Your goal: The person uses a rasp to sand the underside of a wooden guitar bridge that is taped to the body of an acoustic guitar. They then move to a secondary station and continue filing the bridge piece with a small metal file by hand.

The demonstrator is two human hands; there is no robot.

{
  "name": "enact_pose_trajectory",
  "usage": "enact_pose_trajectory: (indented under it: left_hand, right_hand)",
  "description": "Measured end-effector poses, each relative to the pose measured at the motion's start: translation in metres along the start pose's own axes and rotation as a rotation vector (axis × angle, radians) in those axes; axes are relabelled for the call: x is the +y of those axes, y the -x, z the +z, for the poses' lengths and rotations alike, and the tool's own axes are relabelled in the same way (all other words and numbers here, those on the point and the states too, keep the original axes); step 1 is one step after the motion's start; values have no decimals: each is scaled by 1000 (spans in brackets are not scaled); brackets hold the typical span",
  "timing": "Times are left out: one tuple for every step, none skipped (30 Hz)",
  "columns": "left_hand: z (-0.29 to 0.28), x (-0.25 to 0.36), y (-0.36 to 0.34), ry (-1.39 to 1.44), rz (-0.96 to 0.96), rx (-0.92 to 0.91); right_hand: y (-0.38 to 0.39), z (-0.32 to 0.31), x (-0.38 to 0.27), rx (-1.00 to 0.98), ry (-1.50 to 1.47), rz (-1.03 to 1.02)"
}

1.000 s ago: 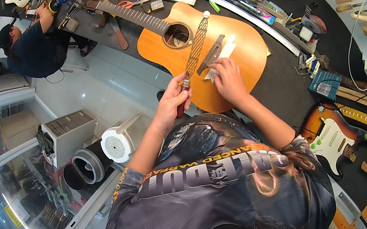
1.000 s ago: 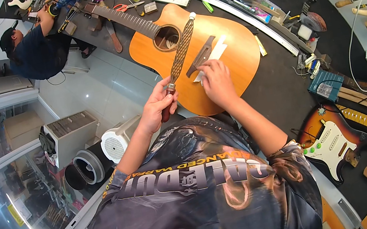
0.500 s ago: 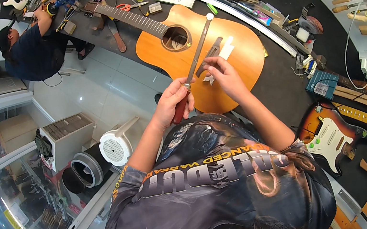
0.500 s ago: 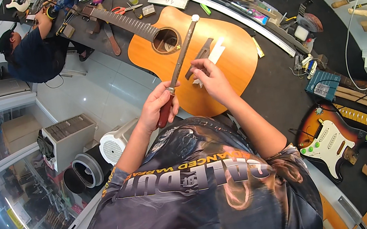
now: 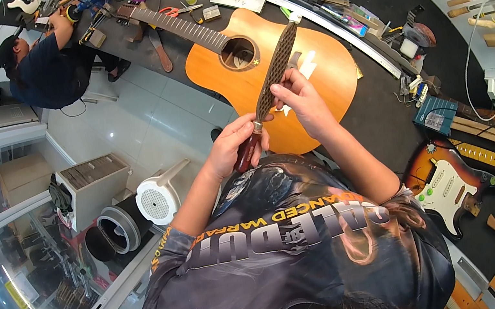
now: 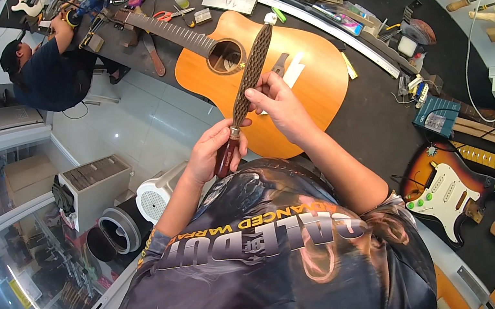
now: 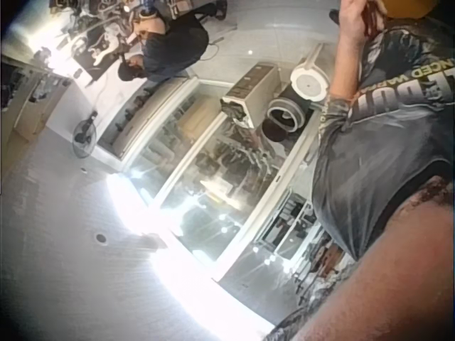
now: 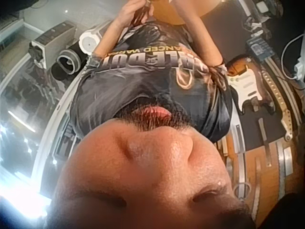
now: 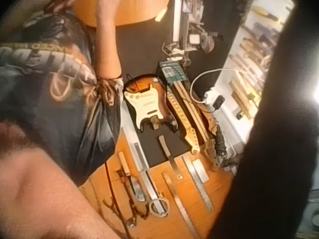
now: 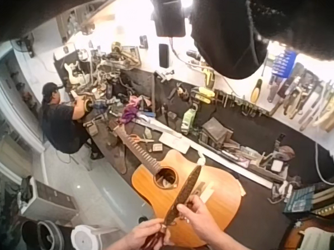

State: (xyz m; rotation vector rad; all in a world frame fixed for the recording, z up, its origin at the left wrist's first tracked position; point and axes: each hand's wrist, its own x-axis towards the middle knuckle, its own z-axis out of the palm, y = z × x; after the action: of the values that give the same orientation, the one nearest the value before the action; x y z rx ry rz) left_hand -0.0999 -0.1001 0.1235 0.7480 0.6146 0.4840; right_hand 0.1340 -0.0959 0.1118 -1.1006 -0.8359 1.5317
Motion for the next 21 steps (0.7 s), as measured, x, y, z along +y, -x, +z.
enact_pose_trajectory:
  left_hand:
    - [0, 0, -1, -15, 4, 5]
    - [0, 0, -1, -31, 8, 11]
    - [0, 0, -3, -32, 4, 7]
    - [0, 0, -4, -52, 14, 14]
    - [-1, 0, -4, -73, 25, 20]
    - [-2, -2, -5, -74, 20, 17]
    - [-5, -5, -5, -95, 32, 50]
    - [-7, -9, -6, -117, 44, 83]
    - [-9, -13, -8, -117, 40, 80]
    - [-10, -17, -10, -172, 59, 139]
    - [-11, -21, -11, -227, 77, 198]
    - [-14, -24, -13, -227, 74, 195]
    - [-16, -27, -17, -314, 74, 255]
    - [-19, -30, -20, -400, 75, 315]
    - [-26, -39, -25, -398, 74, 317]
    - [-31, -47, -30, -545, 190, 376]
    - [-38, -54, -34, -691, 306, 434]
    - [-35, -52, -38, -688, 297, 428]
    - [-30, -44, -40, -836, 243, 464]
    - [-28, -40, -42, -983, 186, 498]
    - [-30, -43, -47, -981, 177, 496]
  right_hand:
    - [0, 0, 0, -3, 6, -9]
    - [-1, 0, 0, -1, 4, -10]
    - [-1, -1, 1, 1, 5, -3]
    - [-1, -1, 2, 4, 6, 4]
    - [0, -1, 3, 10, 4, 4]
    - [-1, 0, 5, 16, -2, 14]
    - [0, 0, 7, 23, -8, 25]
    - [0, -1, 9, 28, -9, 25]
    - [0, -2, 12, 14, -24, 48]
    - [1, -4, 15, 0, -39, 72]
    - [1, -6, 19, 4, -40, 72]
    - [2, -9, 25, -41, 26, 82]
    - [2, -14, 32, -86, 93, 91]
    - [2, -21, 44, -93, 107, 89]
    - [-1, -27, 48, -94, 107, 91]
    - [-4, -33, 50, -86, 186, 104]
    - [-9, -41, 53, -80, 265, 118]
    - [-17, -54, 60, -18, 345, 20]
    - [-27, -66, 59, -15, 343, 27]
    - [-38, -77, 58, 110, 456, -50]
    - [-50, -87, 56, 235, 569, -126]
